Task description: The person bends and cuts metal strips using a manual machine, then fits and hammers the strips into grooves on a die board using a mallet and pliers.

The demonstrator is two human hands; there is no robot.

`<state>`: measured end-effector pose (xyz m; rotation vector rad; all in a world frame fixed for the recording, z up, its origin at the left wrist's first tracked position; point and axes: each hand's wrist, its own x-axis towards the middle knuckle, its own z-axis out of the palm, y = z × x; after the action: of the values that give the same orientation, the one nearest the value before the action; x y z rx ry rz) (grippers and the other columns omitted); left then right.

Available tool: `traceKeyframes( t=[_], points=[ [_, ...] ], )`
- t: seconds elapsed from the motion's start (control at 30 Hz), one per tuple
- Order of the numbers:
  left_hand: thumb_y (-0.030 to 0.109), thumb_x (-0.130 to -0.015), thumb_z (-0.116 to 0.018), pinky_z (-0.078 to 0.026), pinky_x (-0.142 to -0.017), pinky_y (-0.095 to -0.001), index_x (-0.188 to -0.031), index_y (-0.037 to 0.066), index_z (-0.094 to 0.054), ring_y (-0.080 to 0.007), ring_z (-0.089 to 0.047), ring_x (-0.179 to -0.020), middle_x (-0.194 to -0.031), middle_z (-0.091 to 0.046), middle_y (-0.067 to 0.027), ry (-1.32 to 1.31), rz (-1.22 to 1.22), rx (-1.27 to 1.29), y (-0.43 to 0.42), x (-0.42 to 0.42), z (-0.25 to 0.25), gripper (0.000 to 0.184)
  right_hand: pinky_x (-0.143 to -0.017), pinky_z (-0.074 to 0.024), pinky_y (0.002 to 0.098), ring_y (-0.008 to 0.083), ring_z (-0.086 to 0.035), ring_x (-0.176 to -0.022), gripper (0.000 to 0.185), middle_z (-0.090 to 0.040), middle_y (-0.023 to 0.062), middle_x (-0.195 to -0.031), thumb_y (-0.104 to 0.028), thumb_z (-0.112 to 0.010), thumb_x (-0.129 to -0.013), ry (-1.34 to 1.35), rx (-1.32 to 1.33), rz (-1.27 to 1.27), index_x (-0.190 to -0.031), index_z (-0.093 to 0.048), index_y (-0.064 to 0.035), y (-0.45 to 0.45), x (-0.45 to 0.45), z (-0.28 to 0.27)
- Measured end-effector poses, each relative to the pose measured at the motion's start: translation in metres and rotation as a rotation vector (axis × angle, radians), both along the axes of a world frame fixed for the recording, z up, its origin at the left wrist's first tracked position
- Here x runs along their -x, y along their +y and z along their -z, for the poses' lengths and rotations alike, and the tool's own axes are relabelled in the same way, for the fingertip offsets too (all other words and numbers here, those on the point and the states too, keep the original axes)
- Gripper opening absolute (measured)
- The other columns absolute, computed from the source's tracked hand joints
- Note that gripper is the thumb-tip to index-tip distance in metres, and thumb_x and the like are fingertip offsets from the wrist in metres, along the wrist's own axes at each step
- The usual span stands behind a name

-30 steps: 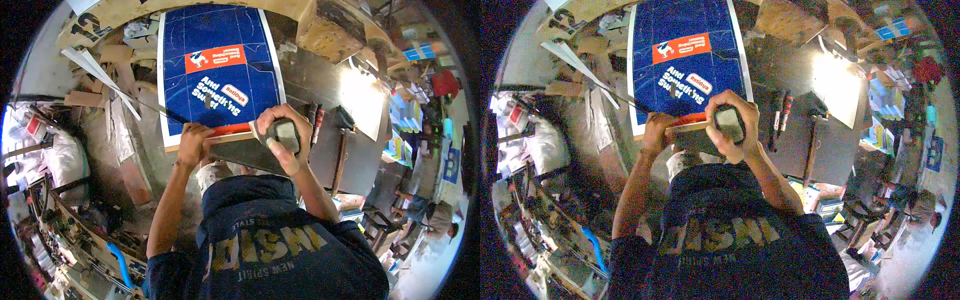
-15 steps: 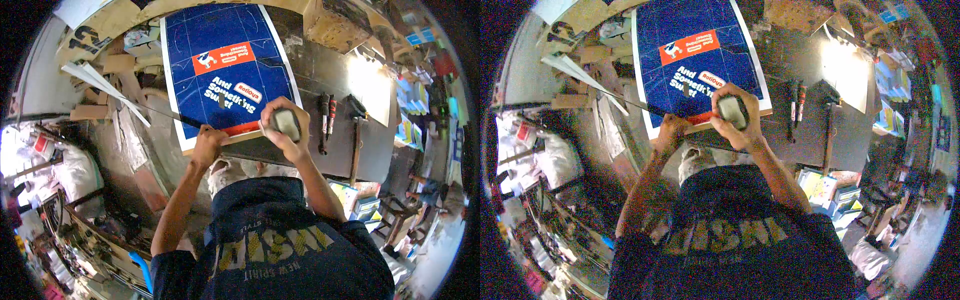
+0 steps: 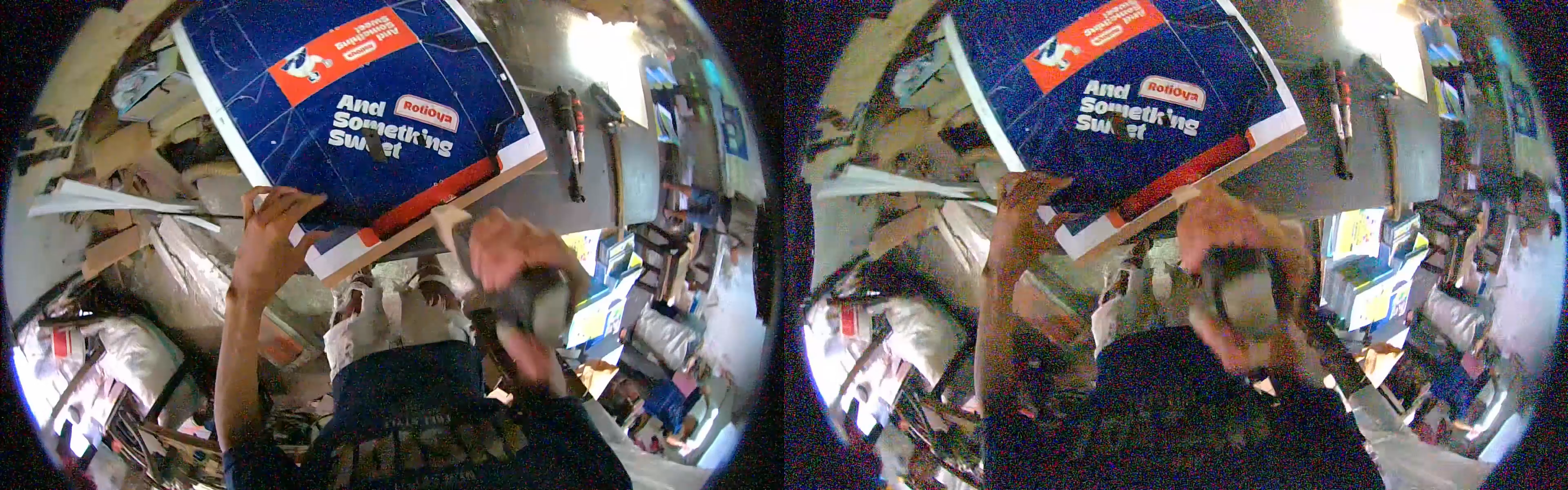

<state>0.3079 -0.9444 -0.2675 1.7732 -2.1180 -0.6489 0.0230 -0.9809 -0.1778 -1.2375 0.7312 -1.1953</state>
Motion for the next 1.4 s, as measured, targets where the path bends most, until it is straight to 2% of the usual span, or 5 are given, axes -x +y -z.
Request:
traceKeyframes(
  t=[0.23,0.57,0.87,1.13,1.4],
  points=[
    [0.001,-0.069,-0.076,-0.045,-0.094,-0.0387,-0.091,0.01,-0.075,-0.02,-0.067,-0.086,-0.083,-0.072,-0.0037,0.102,0.159,0.128,-0.004,-0.013,0.025,0.024,-0.059,-0.0465,0.0388,0.0283,-0.06,-0.068,0.039,-0.059,0.0114,-0.072,-0.034,-0.079,-0.07,-0.123,0.317,0.081,-0.083,-0.061,-0.0012,0.023,-0.031,0.039],
    [-0.003,-0.068,-0.071,-0.049,-0.089,-0.0383,-0.09,0.01,-0.074,-0.0245,-0.064,-0.088,-0.088,-0.071,-0.0038,0.103,0.165,0.181,-0.002,-0.014,0.028,0.026,-0.068,-0.0525,0.0441,0.0307,-0.061,-0.067,0.03,-0.059,0.0095,-0.07,-0.03,-0.072,-0.074,0.333,0.168,-0.388,-0.085,-0.063,-0.0038,0.017,-0.009,-0.006],
    [0.003,-0.064,-0.068,-0.048,-0.09,-0.039,-0.088,0.01,-0.073,-0.0269,-0.064,-0.086,-0.085,-0.07,-0.0045,0.144,0.28,0.176,-0.008,-0.019,0.023,0.026,-0.062,-0.0453,0.0359,0.0245,-0.059,-0.068,0.041,-0.062,0.0112,-0.077,-0.02,-0.074,-0.059,-0.259,0.164,0.069,-0.096,-0.065,-0.0054,0.009,-0.058,0.023],
    [0.002,-0.073,-0.066,-0.045,-0.093,-0.0429,-0.088,0.012,-0.074,-0.0241,-0.067,-0.083,-0.085,-0.072,-0.005,0.101,0.212,0.282,0.0,-0.011,0.03,0.019,-0.062,-0.0466,0.0347,0.0246,-0.063,-0.073,0.043,-0.063,0.0109,-0.081,-0.03,-0.075,-0.061,0.131,0.269,-0.038,-0.094,-0.063,-0.0049,0.03,-0.049,0.033],
    [-0.005,-0.07,-0.069,-0.044,-0.091,-0.0436,-0.091,0.014,-0.073,-0.0246,-0.067,-0.081,-0.086,-0.072,-0.0052,0.18,0.316,0.308,-0.002,0.006,0.074,0.028,-0.064,-0.0467,0.0385,0.0295,-0.061,-0.07,0.047,-0.06,0.011,-0.081,-0.041,-0.071,-0.062,-0.076,0.486,0.178,-0.088,-0.057,-0.0037,0.023,-0.062,0.039]
  ],
)
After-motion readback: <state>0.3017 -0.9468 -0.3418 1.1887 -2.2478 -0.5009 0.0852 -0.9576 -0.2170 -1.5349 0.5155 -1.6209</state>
